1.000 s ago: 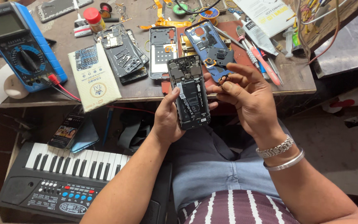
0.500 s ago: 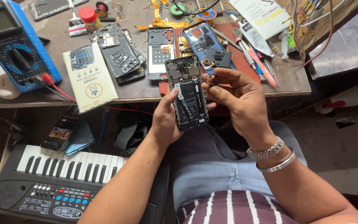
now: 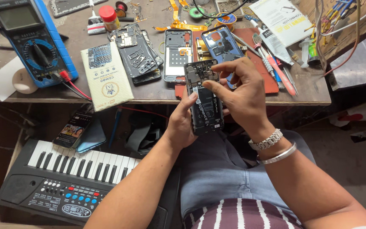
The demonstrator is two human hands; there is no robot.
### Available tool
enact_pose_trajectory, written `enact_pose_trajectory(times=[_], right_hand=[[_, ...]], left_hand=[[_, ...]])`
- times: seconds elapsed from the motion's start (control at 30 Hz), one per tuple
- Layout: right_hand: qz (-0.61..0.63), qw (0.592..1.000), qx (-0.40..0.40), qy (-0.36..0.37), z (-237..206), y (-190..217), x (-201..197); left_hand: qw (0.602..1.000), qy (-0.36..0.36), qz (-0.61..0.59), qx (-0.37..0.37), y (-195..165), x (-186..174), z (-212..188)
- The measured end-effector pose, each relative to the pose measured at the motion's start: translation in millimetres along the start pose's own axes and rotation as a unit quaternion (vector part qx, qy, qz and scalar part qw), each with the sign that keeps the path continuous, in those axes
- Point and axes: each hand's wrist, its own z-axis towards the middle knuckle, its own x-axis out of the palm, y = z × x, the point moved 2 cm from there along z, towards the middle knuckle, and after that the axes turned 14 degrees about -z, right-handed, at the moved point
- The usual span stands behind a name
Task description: The person repairs a disassembled smartphone at a cluttered workbench, holding the phone body in one hand while using a screwdriver to unscrew and manipulate internal components. They briefly reach into a parts drawer, reposition the phone, and continue working on the internal assembly with the screwdriver.
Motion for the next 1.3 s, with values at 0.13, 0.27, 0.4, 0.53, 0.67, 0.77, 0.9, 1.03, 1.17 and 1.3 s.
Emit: enact_pose_trajectory(times=[0.13,0.27,0.4,0.53,0.67,0.77,0.9,1.03,1.17,1.3], right_hand=[[-0.051,0.999,-0.014,-0.013,8,0,7],[-0.014,1.0,0.026,0.008,12,-3,12],[-0.018,0.999,0.031,0.019,15,-4,12],[-0.03,0.998,0.049,0.035,18,-6,12],[-0.016,0.997,0.056,0.046,19,-8,11],[0.034,0.997,0.041,0.054,18,-9,11],[-0.018,0.999,-0.032,0.039,16,-5,8],[-0.007,0.999,-0.014,0.046,17,0,9],[-0.003,0.999,-0.003,0.052,18,3,7],[-0.005,0.999,-0.015,0.042,17,4,7]], left_hand=[[1.0,0.002,0.007,0.025,-1,0,0],[0.999,-0.045,0.011,0.011,1,-5,-2],[0.998,-0.048,0.023,0.013,0,-7,-3],[0.998,-0.051,0.017,0.012,0,-6,-4],[0.999,-0.043,0.019,0.009,1,-5,-3],[0.999,-0.046,0.016,0.009,1,-8,-3],[0.999,-0.046,0.013,0.011,2,-11,-3],[0.999,-0.047,0.01,0.015,2,-11,-3],[0.999,-0.034,-0.003,0.01,0,-4,-1],[1.0,-0.013,0.012,0.016,0,0,-2]])
